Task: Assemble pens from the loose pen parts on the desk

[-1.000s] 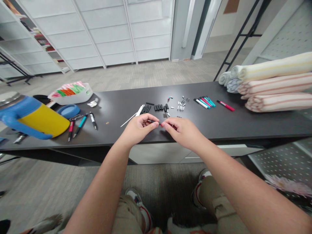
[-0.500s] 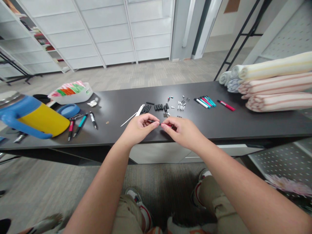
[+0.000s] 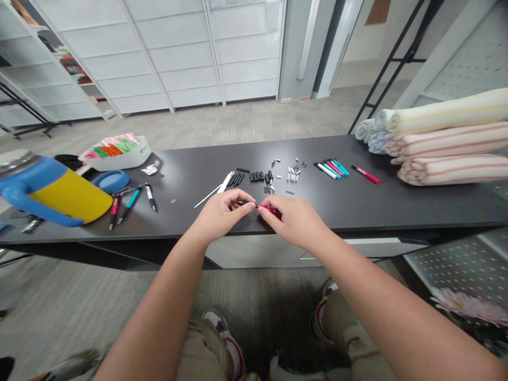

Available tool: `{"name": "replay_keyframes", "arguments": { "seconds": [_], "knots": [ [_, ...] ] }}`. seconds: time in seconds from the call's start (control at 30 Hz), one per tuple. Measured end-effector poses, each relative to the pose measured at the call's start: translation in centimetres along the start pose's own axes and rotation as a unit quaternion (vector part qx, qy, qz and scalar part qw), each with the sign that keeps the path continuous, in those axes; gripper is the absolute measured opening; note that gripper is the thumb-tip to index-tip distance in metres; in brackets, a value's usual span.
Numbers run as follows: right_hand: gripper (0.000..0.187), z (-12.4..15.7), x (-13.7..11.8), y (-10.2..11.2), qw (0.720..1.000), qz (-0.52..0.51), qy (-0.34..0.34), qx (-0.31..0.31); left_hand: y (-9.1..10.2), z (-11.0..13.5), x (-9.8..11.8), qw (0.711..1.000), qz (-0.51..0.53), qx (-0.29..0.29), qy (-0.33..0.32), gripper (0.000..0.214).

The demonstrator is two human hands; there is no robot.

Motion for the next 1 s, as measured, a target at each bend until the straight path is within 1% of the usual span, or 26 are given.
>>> {"name": "replay_keyframes", "arguments": {
  "seconds": [0.07, 0.13, 0.2, 0.33, 0.47, 0.6, 0.67, 0.73, 0.87, 0.9, 0.93, 1.0],
  "knots": [
    [0.021, -0.12, 0.17, 0.10, 1.000, -0.030, 0.000, 0.001, 0.12, -0.21, -0.30, 1.000, 0.013, 0.001, 0.004, 0.032],
    [0.017, -0.23, 0.34, 0.16, 0.999, -0.048, 0.002, 0.006, 0.20, -0.39, -0.54, 1.000, 0.024, 0.006, 0.008, 0.034],
    [0.013, -0.26, 0.55, 0.15, 0.998, -0.060, -0.006, 0.010, 0.19, -0.45, -0.58, 1.000, 0.025, 0.005, 0.008, 0.033],
    [0.011, -0.17, 0.73, 0.09, 0.996, -0.092, -0.015, 0.009, 0.14, -0.32, -0.12, 1.000, 0.024, 0.002, 0.003, 0.029],
    [0.018, -0.17, 0.52, 0.23, 0.997, -0.078, -0.009, 0.000, 0.14, -0.23, 0.07, 0.999, 0.036, 0.003, 0.005, 0.027],
    [0.015, -0.28, 0.47, 0.40, 0.996, -0.088, -0.015, 0.002, 0.04, -0.27, -0.33, 0.999, 0.054, 0.003, 0.007, 0.027],
    [0.011, -0.34, 0.47, 0.33, 0.996, -0.084, -0.010, -0.008, 0.00, -0.31, -0.51, 0.998, 0.059, 0.004, 0.005, 0.027],
    [0.016, -0.37, 0.55, 0.25, 0.997, -0.076, -0.014, -0.016, -0.02, -0.34, -0.59, 0.998, 0.063, 0.003, 0.003, 0.026],
    [0.016, -0.40, 0.63, 0.33, 0.997, -0.076, -0.013, -0.007, 0.02, -0.35, -0.69, 0.998, 0.069, 0.006, 0.004, 0.025],
    [0.013, -0.40, 0.59, 0.34, 0.997, -0.071, -0.008, -0.011, 0.03, -0.34, -0.73, 0.997, 0.070, 0.007, 0.004, 0.025],
    [0.014, -0.41, 0.55, 0.34, 0.998, -0.063, -0.004, -0.017, 0.04, -0.33, -0.77, 0.997, 0.071, 0.007, 0.003, 0.026],
    [0.028, -0.42, 0.50, 0.35, 0.998, -0.056, -0.003, -0.026, 0.05, -0.31, -0.88, 0.997, 0.071, 0.006, 0.003, 0.027]
  ]
}}
Point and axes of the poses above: each hand's wrist, its own z-axis away from the middle knuckle, its own y-axis out of the back of the hand, x = y × z, the point moved 4 cm from there along -z, towards the middle knuckle, and after that the axes turned 4 degrees about z, right-handed, at the moved point
